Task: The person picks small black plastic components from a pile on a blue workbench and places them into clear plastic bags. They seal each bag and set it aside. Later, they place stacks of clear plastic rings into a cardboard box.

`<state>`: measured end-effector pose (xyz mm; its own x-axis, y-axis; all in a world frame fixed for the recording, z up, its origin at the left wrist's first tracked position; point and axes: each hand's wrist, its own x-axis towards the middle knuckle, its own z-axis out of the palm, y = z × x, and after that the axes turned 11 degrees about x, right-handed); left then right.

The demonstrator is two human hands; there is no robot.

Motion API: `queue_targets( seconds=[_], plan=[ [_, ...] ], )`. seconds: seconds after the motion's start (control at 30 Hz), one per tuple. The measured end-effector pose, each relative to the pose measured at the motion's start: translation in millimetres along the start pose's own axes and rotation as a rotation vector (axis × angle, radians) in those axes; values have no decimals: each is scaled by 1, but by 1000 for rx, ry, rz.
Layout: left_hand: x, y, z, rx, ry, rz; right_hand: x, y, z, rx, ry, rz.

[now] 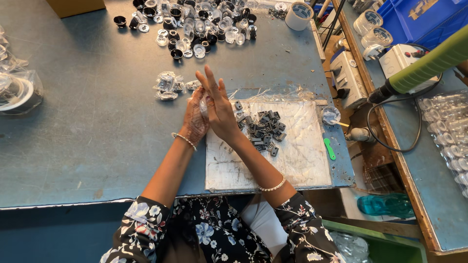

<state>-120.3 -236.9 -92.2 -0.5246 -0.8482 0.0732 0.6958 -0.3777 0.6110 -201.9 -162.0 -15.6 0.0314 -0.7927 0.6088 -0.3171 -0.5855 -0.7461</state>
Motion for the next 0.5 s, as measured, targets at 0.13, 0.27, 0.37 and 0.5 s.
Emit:
queue_targets(
  seconds=[0.13,0.27,0.37,0.5],
  plan=[
    [1,-8,-3,72,-122,11,-1,5,3,-309,-8,17],
    [2,-13,-5,71,-221,71,0,7,9,-573,32,0],
    [3,-16,-5,-9,-186,44,1,6,13,-612,36,58],
    [2,-19,-5,676,-35,192,0,6,14,-706,23,102]
  ],
)
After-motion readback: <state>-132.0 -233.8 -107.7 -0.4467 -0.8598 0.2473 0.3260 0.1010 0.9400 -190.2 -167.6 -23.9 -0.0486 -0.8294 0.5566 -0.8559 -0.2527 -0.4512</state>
